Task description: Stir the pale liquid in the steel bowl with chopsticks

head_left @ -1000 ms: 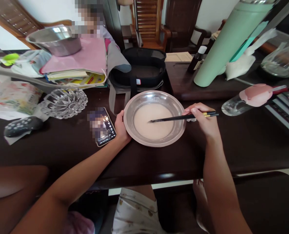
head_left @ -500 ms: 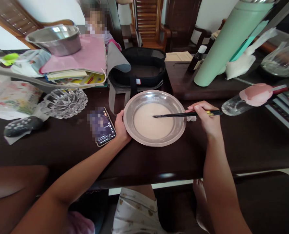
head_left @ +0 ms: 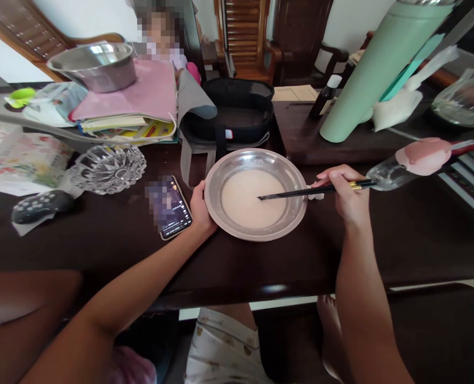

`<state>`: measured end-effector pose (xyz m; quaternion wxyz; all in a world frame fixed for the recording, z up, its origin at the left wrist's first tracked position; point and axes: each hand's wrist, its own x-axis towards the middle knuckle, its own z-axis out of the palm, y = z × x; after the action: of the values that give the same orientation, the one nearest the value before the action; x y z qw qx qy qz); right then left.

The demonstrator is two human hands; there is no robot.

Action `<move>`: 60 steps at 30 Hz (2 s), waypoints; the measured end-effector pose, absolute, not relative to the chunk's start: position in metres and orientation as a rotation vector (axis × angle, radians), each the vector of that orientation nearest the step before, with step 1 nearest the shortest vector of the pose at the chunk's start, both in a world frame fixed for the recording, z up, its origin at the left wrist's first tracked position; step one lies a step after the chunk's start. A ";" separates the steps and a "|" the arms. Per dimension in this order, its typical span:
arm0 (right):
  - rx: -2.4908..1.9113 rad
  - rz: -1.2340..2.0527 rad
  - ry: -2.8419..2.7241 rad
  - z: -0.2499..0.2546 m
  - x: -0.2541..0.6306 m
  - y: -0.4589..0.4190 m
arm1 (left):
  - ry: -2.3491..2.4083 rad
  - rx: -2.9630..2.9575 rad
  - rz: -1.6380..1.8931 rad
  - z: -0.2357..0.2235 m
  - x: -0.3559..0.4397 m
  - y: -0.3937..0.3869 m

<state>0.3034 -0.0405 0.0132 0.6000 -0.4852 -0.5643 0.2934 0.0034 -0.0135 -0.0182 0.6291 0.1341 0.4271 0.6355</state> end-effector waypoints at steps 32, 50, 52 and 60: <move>-1.156 0.676 -1.351 0.016 0.302 -0.041 | 0.967 0.246 1.525 -0.027 0.005 -0.008; -1.197 0.545 -1.443 0.018 0.291 -0.043 | 0.974 0.267 1.484 -0.021 0.006 -0.011; -1.198 0.558 -1.428 0.019 0.291 -0.043 | 0.978 0.262 1.483 -0.021 0.006 -0.011; -1.164 0.666 -1.349 0.024 0.298 -0.045 | 0.983 0.243 1.494 -0.019 0.007 -0.011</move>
<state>0.2983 -0.0451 0.0237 0.5807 -0.4981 -0.5774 0.2849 0.0073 -0.0109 -0.0192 0.6197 0.1055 0.4275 0.6497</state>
